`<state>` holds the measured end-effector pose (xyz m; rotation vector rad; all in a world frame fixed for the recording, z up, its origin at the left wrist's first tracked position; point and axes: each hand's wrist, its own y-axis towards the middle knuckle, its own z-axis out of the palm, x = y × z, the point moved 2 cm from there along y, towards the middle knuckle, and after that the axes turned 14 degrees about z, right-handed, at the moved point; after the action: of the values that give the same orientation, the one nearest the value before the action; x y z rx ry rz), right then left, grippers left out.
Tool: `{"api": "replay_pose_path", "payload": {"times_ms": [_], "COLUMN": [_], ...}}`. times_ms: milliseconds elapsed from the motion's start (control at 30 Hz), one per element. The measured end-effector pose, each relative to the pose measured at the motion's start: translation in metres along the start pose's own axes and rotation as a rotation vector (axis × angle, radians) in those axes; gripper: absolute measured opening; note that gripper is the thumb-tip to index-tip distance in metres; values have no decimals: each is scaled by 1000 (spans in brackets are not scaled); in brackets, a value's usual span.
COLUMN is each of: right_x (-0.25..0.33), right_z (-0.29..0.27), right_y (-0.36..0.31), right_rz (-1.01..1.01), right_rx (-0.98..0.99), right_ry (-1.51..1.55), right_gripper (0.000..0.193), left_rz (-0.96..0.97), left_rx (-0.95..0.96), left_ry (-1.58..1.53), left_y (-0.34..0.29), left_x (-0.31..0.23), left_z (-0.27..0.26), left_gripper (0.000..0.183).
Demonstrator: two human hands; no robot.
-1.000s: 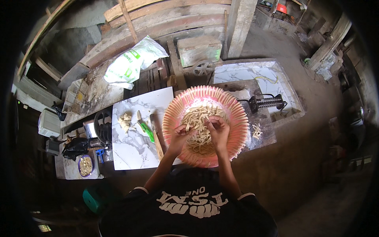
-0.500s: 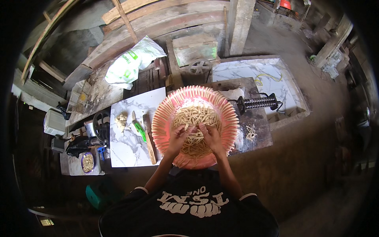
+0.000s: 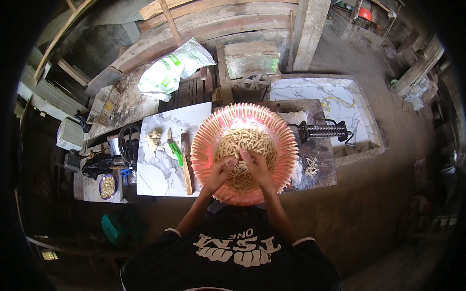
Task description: The person kneads and shapes dough on a marble table by hand, cuts it with a knife, and uses a blue rolling tool to flatten it. They also handle noodles in a pink basket.
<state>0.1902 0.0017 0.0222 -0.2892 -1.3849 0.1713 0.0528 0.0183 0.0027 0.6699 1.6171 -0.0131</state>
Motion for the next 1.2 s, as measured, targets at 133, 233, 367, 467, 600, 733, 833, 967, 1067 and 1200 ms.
{"api": "replay_pose_path", "payload": {"times_ms": [133,233,367,467,600,733,833,967,1067,1200], "right_x": [-20,-20,-12,-16,-15,0,0,6,-2,-12], "right_z": [-3,-5,-5,-11,-20,-38,-47,-34,-21,8], "right_y": [13,15,12,9,8,6,3,1,1,3], "right_rz": [-148,-293,-457,-358,-374,-326,-267,-588,-533,-417], "right_rx": [-50,-102,-155,-153,-317,-375,-409,-538,-457,-247], "right_ry": [-42,-156,-410,-201,192,311,-107,-674,-631,-473], "right_gripper": [13,12,12,12,10,7,9,15,18,16], "left_rz": [45,-3,-89,-46,106,121,112,-24,-84,-125], "left_rx": [43,-199,-271,-322,-591,-725,-546,-244,-226,-416], "left_ry": [45,-128,-211,-299,-513,-500,-340,-62,-7,-13], "left_y": [6,5,4,9,9,15,19,19,10,-13], "left_x": [-20,-14,4,-3,4,-2,1,6,-3,1], "left_z": [5,10,9,15,11,-1,0,18,18,-10], "left_gripper": [19,18,15,15,14,11,11,16,18,17]}}
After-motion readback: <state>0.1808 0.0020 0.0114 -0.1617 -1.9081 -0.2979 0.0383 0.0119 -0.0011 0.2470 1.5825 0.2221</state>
